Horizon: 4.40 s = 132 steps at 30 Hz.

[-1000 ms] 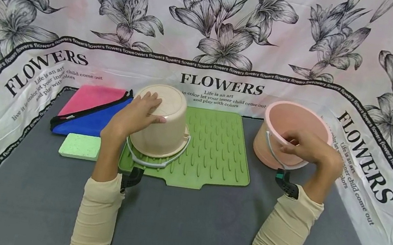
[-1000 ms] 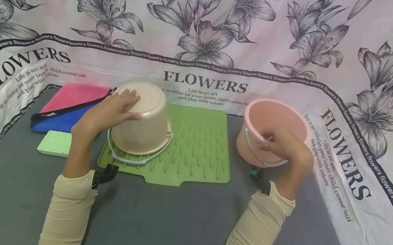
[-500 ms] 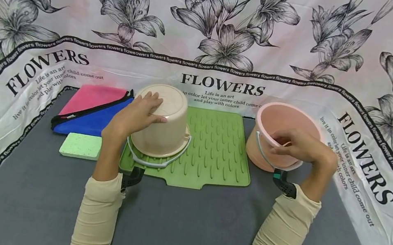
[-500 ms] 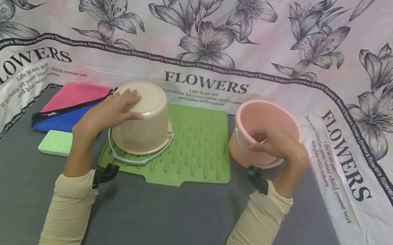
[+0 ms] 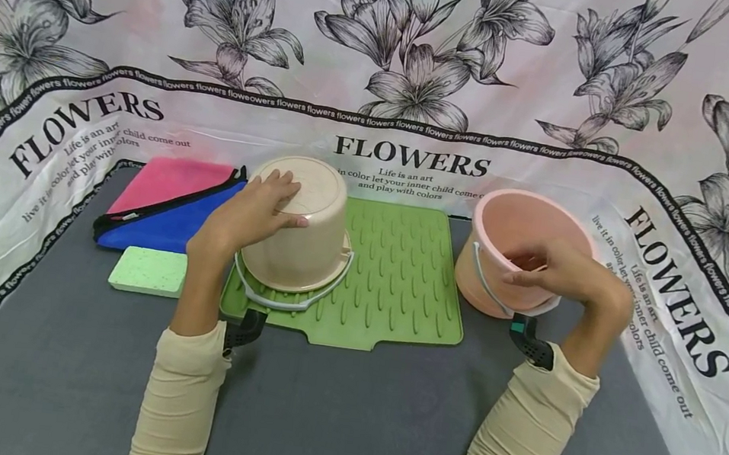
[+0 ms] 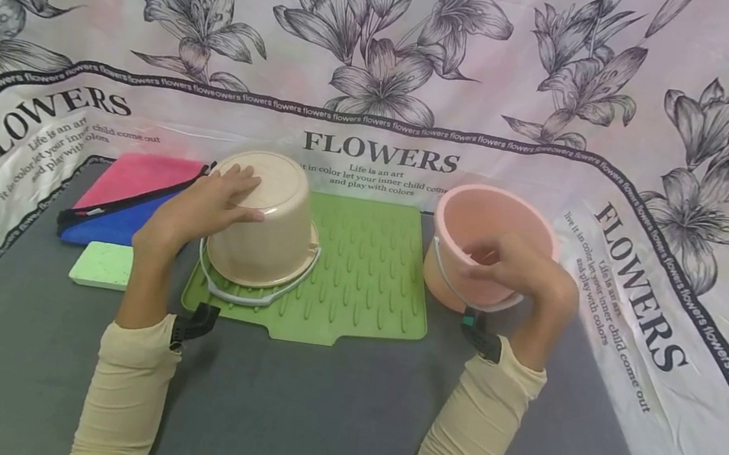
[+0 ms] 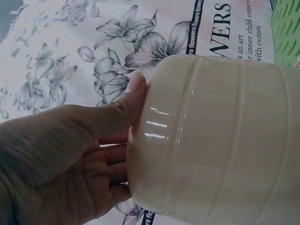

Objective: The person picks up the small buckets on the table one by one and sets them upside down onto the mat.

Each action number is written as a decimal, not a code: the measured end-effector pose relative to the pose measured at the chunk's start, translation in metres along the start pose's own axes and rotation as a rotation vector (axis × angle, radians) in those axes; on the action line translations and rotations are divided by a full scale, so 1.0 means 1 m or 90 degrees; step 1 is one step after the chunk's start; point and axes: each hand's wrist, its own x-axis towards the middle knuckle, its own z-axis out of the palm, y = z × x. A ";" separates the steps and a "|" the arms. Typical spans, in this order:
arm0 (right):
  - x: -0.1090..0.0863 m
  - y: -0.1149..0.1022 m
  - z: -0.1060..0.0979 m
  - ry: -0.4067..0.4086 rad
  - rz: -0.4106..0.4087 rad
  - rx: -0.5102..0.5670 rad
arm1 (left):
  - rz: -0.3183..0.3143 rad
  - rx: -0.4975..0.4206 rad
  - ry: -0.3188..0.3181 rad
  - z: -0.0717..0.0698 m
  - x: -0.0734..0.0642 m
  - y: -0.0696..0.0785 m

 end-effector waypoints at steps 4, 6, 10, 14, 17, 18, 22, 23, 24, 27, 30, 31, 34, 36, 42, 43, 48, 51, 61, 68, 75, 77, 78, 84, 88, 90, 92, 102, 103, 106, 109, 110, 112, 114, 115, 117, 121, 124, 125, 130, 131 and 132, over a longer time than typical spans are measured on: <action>0.002 0.002 0.000 -0.020 -0.003 -0.008 | 0.002 -0.001 -0.002 0.000 0.000 0.000; 0.005 0.001 0.001 -0.026 -0.011 -0.018 | 0.002 0.001 -0.002 0.000 0.000 0.001; 0.009 -0.003 0.003 -0.008 -0.027 -0.048 | 0.003 0.020 -0.001 -0.001 -0.002 0.003; 0.007 -0.007 0.001 0.046 -0.023 -0.077 | 0.018 0.042 0.003 -0.001 -0.004 0.006; 0.004 -0.010 -0.002 0.094 -0.025 -0.096 | 0.037 0.052 0.017 -0.002 -0.004 0.009; 0.002 -0.010 -0.003 0.112 -0.028 -0.101 | 0.044 0.051 0.022 -0.002 -0.004 0.010; -0.005 -0.013 -0.004 0.167 -0.045 -0.110 | 0.079 0.023 0.048 0.000 -0.003 0.019; -0.007 -0.014 -0.004 0.182 -0.053 -0.108 | 0.092 0.014 0.055 0.002 -0.002 0.023; -0.009 -0.015 -0.004 0.195 -0.058 -0.102 | 0.107 0.005 0.063 0.003 -0.002 0.026; -0.015 -0.018 -0.002 0.246 -0.090 -0.102 | 0.150 -0.013 0.081 0.011 0.000 0.036; -0.019 -0.022 -0.001 0.297 -0.133 -0.106 | 0.189 -0.024 0.086 0.019 0.003 0.046; -0.020 -0.023 -0.001 0.309 -0.150 -0.105 | 0.199 -0.026 0.083 0.021 0.004 0.048; -0.022 -0.027 0.000 0.338 -0.206 -0.091 | 0.227 -0.033 0.075 0.025 0.006 0.055; -0.022 -0.030 0.000 0.354 -0.244 -0.069 | 0.238 -0.038 0.070 0.027 0.007 0.057; -0.022 -0.034 0.001 0.397 -0.332 -0.012 | 0.252 -0.043 0.056 0.036 0.013 0.059; -0.021 -0.035 0.001 0.404 -0.344 -0.004 | 0.254 -0.046 0.054 0.038 0.013 0.060; -0.018 -0.047 0.003 0.457 -0.385 0.010 | 0.279 -0.071 0.078 0.047 0.015 0.072; -0.013 -0.062 0.006 0.495 -0.405 0.005 | 0.303 -0.084 0.128 0.052 0.016 0.085; 0.003 -0.115 0.019 0.431 -0.469 -0.193 | 0.220 -0.404 0.274 0.062 0.009 0.111; 0.007 -0.128 0.030 0.382 -0.443 -0.246 | 0.164 -0.529 0.311 0.055 0.007 0.106; 0.013 -0.131 0.030 0.366 -0.430 -0.262 | 0.118 -0.653 0.297 0.046 0.004 0.107; 0.016 -0.131 0.029 0.365 -0.452 -0.244 | 0.104 -0.682 0.301 0.045 0.004 0.106; 0.017 -0.130 0.029 0.364 -0.465 -0.230 | 0.099 -0.693 0.303 0.045 0.004 0.105; 0.019 -0.119 0.021 0.466 -0.478 -0.072 | 0.064 -0.718 0.312 0.039 0.004 0.094; 0.026 -0.103 0.013 0.618 -0.335 0.075 | 0.038 -0.728 0.306 0.032 0.005 0.088; 0.027 -0.093 0.010 0.605 -0.215 0.139 | 0.034 -0.725 0.300 0.029 0.006 0.085; 0.028 -0.082 0.009 0.491 -0.104 0.194 | 0.031 -0.719 0.291 0.027 0.006 0.082; 0.034 -0.065 0.008 0.162 -0.014 0.439 | 0.066 -0.772 0.277 0.032 0.009 0.082; 0.033 -0.064 0.007 0.169 -0.017 0.454 | 0.078 -0.792 0.278 0.034 0.010 0.084; 0.029 -0.059 0.007 0.177 -0.045 0.487 | 0.107 -0.839 0.284 0.041 0.013 0.088; 0.026 -0.056 0.006 0.186 -0.079 0.513 | 0.087 -0.863 0.252 0.046 0.014 0.092; 0.024 -0.055 0.007 0.194 -0.091 0.525 | 0.071 -0.869 0.226 0.047 0.014 0.092; 0.023 -0.053 0.007 0.209 -0.115 0.551 | 0.042 -0.883 0.166 0.048 0.015 0.093; 0.023 -0.052 0.007 0.227 -0.136 0.574 | 0.030 -0.903 0.116 0.050 0.016 0.093; 0.023 -0.051 0.008 0.233 -0.144 0.587 | 0.029 -0.921 0.100 0.050 0.017 0.093; 0.023 -0.051 0.008 0.237 -0.160 0.600 | 0.029 -0.967 0.098 0.052 0.020 0.094; 0.023 -0.053 0.010 0.249 -0.174 0.604 | 0.005 -1.055 0.157 0.058 0.024 0.098; 0.023 -0.054 0.010 0.252 -0.190 0.599 | 0.000 -1.088 0.183 0.061 0.024 0.101; 0.023 -0.054 0.010 0.251 -0.197 0.596 | 0.004 -1.094 0.185 0.061 0.024 0.101; 0.024 -0.053 0.009 0.242 -0.219 0.565 | 0.051 -1.080 0.180 0.061 0.022 0.102; 0.024 -0.052 0.009 0.240 -0.224 0.558 | 0.058 -1.078 0.182 0.060 0.021 0.101; 0.024 -0.052 0.009 0.239 -0.228 0.549 | 0.065 -1.076 0.187 0.060 0.021 0.100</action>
